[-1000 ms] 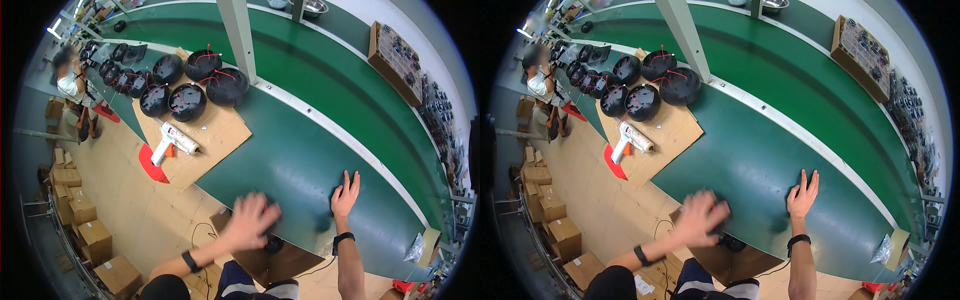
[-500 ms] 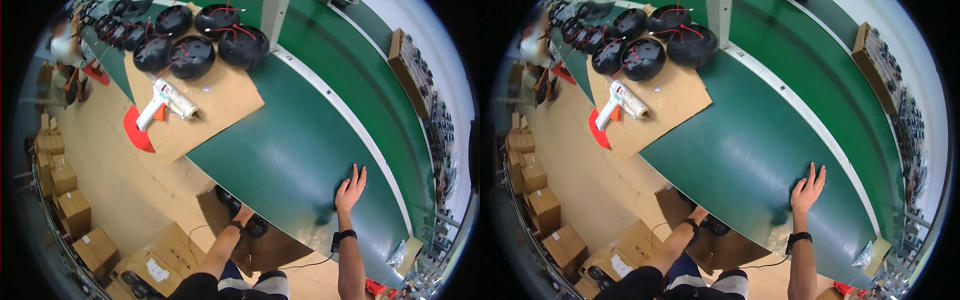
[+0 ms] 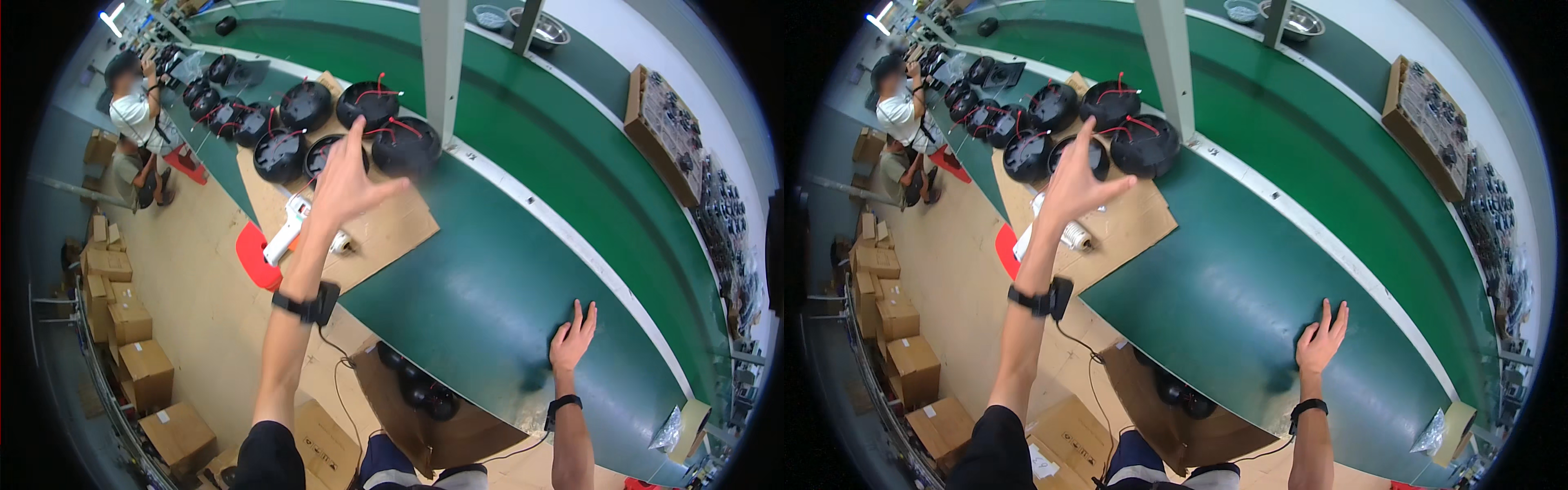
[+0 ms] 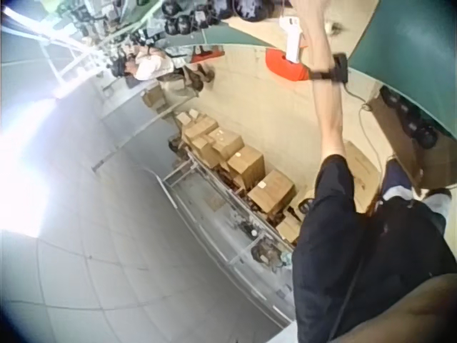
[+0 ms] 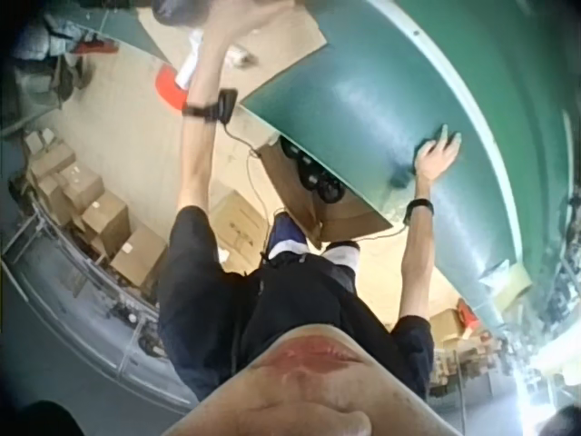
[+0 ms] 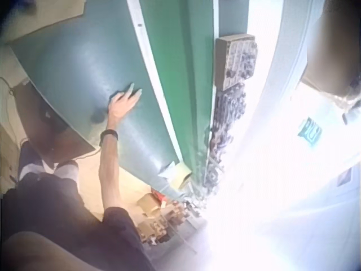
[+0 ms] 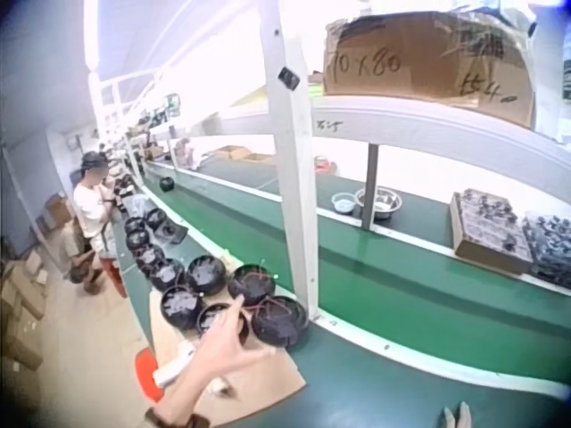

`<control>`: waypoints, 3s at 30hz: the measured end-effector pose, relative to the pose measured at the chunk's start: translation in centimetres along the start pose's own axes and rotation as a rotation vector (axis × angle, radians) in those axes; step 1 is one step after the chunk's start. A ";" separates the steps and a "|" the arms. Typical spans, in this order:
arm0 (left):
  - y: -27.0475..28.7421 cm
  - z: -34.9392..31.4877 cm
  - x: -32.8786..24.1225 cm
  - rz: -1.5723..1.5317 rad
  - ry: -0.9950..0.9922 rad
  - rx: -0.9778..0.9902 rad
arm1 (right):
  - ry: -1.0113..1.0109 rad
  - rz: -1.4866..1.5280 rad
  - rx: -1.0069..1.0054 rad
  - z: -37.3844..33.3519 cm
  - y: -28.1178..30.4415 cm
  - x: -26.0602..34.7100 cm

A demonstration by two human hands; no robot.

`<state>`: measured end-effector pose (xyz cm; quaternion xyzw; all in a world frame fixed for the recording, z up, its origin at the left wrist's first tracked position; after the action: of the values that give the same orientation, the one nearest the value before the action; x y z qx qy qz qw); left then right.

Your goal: The recorder uses a hot glue gun to apply adhesive to the internal wiring and connectors of a spherical electronic component.

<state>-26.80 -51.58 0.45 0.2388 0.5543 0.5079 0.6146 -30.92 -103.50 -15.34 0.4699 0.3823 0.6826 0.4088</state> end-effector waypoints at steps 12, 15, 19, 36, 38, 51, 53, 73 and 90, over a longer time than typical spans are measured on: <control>-10.6 3.5 -2.1 0.224 0.116 0.014 | 0.075 0.036 -0.048 0.9 0.4 0.3; -10.5 3.4 -2.7 0.112 0.262 0.241 | 0.097 0.034 -0.062 0.6 -1.4 0.0; -9.3 -10.0 -10.3 -0.076 0.182 0.048 | 0.117 -0.017 -0.048 0.3 -1.0 -2.4; -24.2 -60.8 -3.0 -0.267 0.782 0.654 | 0.266 0.178 -0.178 -0.8 -0.7 0.3; -20.9 -59.1 -8.1 -0.258 0.382 0.821 | 0.291 0.133 -0.106 -6.1 1.1 0.2; 8.6 -10.4 8.9 0.007 -0.103 -0.076 | 0.120 0.432 0.423 -2.1 4.7 22.8; 5.2 -3.8 9.1 0.166 -0.141 0.072 | 0.080 0.511 0.372 1.9 1.9 28.2; -9.6 -41.0 -2.5 -0.358 -0.592 1.489 | -0.411 -0.152 -0.122 -8.1 -2.0 12.4; -32.9 -48.3 9.0 0.857 -0.521 1.325 | -0.377 0.982 -0.365 -19.0 4.0 13.9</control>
<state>-60.74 -68.76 -44.76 0.8516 0.4396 0.1949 0.2086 -52.98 -94.85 -12.18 0.6284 -0.0858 0.7523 0.1785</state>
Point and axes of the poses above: each hand's wrist, its own z-axis towards the middle knuckle, its own y-axis out of the back of the hand, x = y × z, the point moved 6 cm from there along z, towards the middle knuckle, and after that the axes turned 6 degrees about z, right-handed, at the moved point
